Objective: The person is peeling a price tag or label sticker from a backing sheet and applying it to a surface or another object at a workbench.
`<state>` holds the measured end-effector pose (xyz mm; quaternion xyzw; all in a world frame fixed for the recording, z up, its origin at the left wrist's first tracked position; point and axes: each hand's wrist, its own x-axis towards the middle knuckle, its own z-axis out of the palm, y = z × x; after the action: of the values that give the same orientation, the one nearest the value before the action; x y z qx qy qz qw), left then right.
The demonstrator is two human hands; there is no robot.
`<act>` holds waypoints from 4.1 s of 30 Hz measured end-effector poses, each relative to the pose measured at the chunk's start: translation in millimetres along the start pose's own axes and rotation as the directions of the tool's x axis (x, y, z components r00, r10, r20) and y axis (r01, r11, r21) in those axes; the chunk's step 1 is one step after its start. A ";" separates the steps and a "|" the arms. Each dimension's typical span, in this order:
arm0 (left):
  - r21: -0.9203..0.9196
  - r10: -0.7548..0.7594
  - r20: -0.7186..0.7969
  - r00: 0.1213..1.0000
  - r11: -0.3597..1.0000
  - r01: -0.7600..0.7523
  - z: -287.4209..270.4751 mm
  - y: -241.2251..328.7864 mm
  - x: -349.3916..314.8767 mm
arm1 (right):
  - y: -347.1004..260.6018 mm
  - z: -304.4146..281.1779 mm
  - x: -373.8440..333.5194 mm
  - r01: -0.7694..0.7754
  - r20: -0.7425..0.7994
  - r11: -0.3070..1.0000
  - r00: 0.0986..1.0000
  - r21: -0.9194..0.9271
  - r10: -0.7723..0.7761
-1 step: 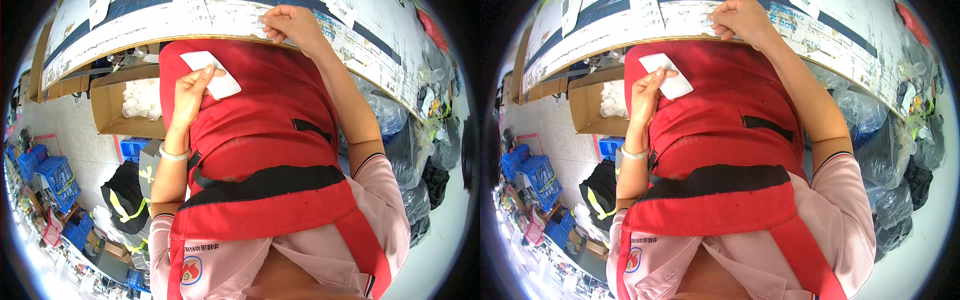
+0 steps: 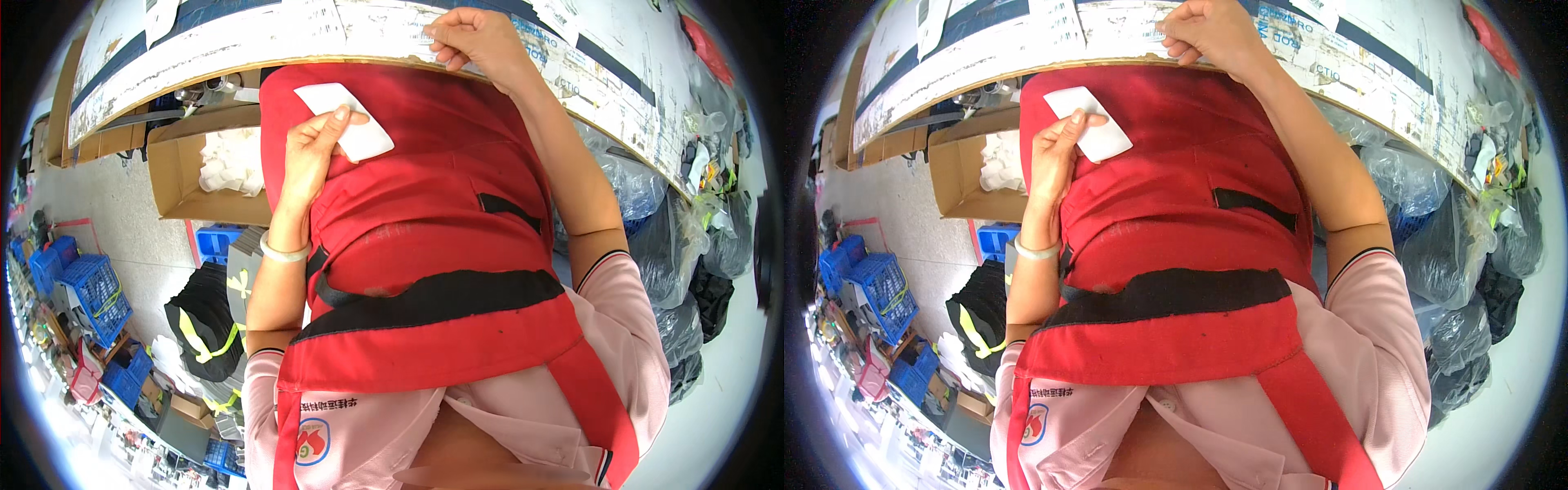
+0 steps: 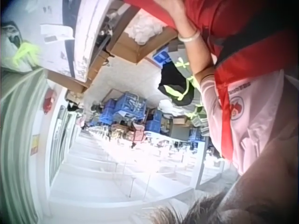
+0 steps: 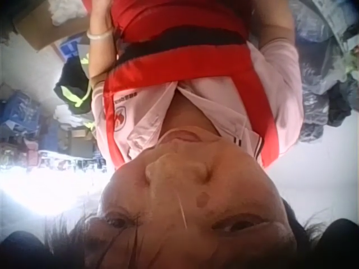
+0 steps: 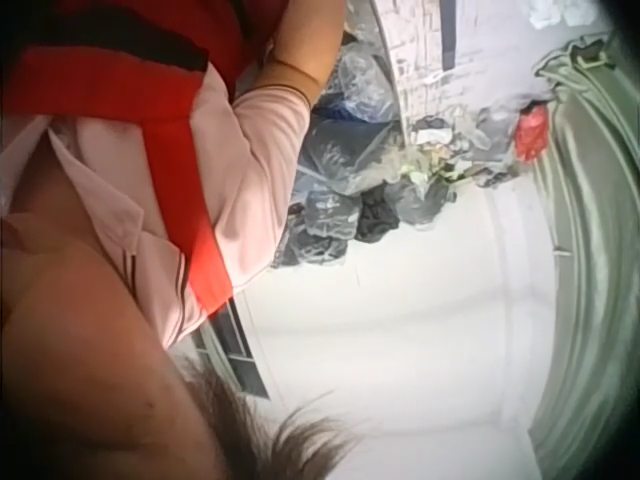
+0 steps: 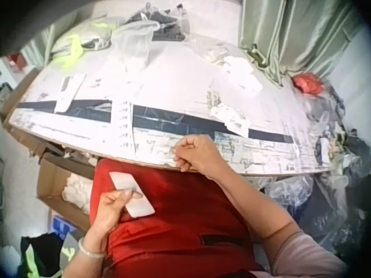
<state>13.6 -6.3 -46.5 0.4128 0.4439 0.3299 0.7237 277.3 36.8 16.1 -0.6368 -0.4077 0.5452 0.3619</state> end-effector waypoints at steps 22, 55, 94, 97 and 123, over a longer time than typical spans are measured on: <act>-0.009 -0.050 0.031 0.998 0.999 0.050 -1.0 -0.4 0.4 | 4.7 2.7 3.4 0.026 -0.008 0.999 1.000 -0.040 -0.026; 0.004 -0.036 -0.025 0.999 0.999 0.036 -6.6 0.1 -7.2 | 6.9 -72.5 -15.9 0.201 -0.235 0.957 0.939 -0.211 -0.249; 0.504 0.447 -0.234 0.863 0.815 -0.286 -83.1 71.3 59.4 | -18.6 2.9 -14.3 0.412 -0.134 0.865 0.877 -0.287 -0.462; 0.680 0.573 -0.202 0.795 0.666 -0.307 -48.8 90.3 91.2 | -17.5 29.0 -15.4 0.450 -0.024 0.824 0.873 -0.345 -0.487; 0.685 0.522 -0.205 0.828 0.680 -0.259 -52.6 88.8 103.8 | -0.5 119.9 44.7 0.701 0.263 0.129 0.423 -0.702 -0.867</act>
<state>-4.1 136.5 -19.8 0.6441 0.5599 0.3857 0.3506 161.9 79.9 -18.5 -0.4599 -0.8177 -0.0137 0.3458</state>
